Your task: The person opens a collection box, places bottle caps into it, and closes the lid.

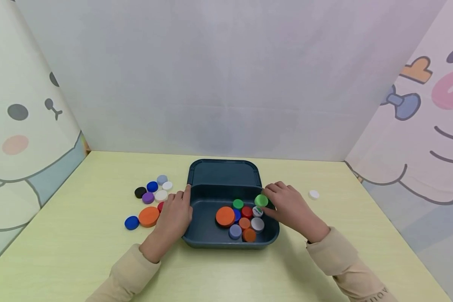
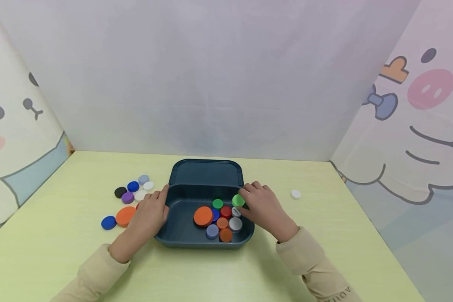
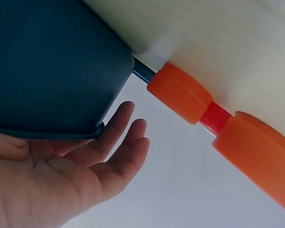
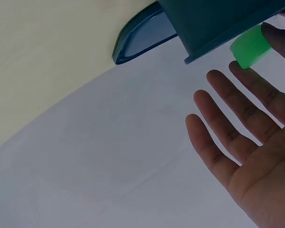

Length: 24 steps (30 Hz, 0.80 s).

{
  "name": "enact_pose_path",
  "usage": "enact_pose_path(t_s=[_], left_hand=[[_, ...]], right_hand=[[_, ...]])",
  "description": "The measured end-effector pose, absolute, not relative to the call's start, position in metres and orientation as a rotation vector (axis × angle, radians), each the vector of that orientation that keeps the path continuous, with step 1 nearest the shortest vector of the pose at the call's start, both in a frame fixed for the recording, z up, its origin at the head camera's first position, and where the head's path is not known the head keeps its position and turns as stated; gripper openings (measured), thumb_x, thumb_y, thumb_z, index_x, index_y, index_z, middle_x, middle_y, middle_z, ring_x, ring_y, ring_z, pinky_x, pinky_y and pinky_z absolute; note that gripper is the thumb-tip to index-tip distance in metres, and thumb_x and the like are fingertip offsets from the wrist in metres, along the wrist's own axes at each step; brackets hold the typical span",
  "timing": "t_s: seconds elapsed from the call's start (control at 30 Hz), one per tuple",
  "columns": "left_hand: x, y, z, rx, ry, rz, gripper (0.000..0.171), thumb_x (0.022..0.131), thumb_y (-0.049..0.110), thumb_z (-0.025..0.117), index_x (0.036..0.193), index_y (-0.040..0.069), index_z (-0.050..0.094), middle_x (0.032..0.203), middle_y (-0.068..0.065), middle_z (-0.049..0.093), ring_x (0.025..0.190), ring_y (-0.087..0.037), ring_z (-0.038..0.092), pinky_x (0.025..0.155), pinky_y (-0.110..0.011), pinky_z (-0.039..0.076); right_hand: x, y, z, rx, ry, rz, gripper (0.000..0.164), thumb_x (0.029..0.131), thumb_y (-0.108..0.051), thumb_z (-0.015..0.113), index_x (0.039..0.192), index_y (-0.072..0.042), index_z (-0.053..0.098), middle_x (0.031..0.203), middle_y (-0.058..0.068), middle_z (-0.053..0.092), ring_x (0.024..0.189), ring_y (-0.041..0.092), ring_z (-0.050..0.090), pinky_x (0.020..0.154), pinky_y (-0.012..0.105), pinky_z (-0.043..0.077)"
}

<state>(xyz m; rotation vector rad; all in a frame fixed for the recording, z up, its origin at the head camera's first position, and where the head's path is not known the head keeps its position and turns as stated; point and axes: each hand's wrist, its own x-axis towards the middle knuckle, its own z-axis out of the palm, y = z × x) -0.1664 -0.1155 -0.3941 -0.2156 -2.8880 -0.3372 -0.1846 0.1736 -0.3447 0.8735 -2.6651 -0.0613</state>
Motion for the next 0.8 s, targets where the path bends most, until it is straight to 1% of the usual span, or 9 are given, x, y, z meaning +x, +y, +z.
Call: enact_pose_path(t_s=[0.17, 0.37, 0.57, 0.8], left_hand=[[-0.167, -0.116, -0.394, -0.222, -2.879, -0.334, 0.058, 0.086, 0.018, 0.060, 0.137, 0.000, 0.037, 0.116, -0.020, 0.057, 0.103, -0.035, 0.052, 0.087, -0.044, 0.049], [-0.167, -0.115, -0.394, -0.204, -2.904, -0.350, 0.058, 0.087, 0.018, 0.058, 0.138, 0.000, 0.036, 0.118, -0.020, 0.055, 0.105, -0.035, 0.051, 0.089, -0.045, 0.047], [-0.167, -0.115, -0.395, -0.191, -2.912, -0.347, 0.059, 0.087, 0.019, 0.058, 0.138, 0.001, 0.035, 0.119, -0.019, 0.055, 0.106, -0.035, 0.051, 0.089, -0.045, 0.047], [-0.168, -0.116, -0.396, -0.187, -2.910, -0.347, 0.059, 0.087, 0.019, 0.058, 0.138, 0.001, 0.035, 0.119, -0.019, 0.055, 0.106, -0.034, 0.051, 0.088, -0.044, 0.048]], right_hand=[[-0.186, 0.165, -0.352, 0.911, -2.665, -0.080, 0.037, 0.071, -0.034, 0.076, 0.098, -0.011, 0.064, 0.095, 0.004, 0.063, 0.088, 0.020, 0.054, 0.068, 0.032, 0.048], [-0.188, 0.157, -0.361, 0.946, -2.676, -0.104, 0.036, 0.073, -0.034, 0.075, 0.098, -0.011, 0.064, 0.094, 0.003, 0.061, 0.087, 0.019, 0.054, 0.068, 0.031, 0.048], [-0.193, 0.151, -0.367, 0.970, -2.710, -0.091, 0.037, 0.074, -0.034, 0.074, 0.101, -0.011, 0.064, 0.097, 0.004, 0.062, 0.089, 0.020, 0.054, 0.075, 0.034, 0.048], [-0.198, 0.146, -0.375, 0.971, -2.687, -0.148, 0.035, 0.074, -0.035, 0.074, 0.097, -0.011, 0.065, 0.094, 0.004, 0.063, 0.089, 0.020, 0.054, 0.080, 0.036, 0.046]])
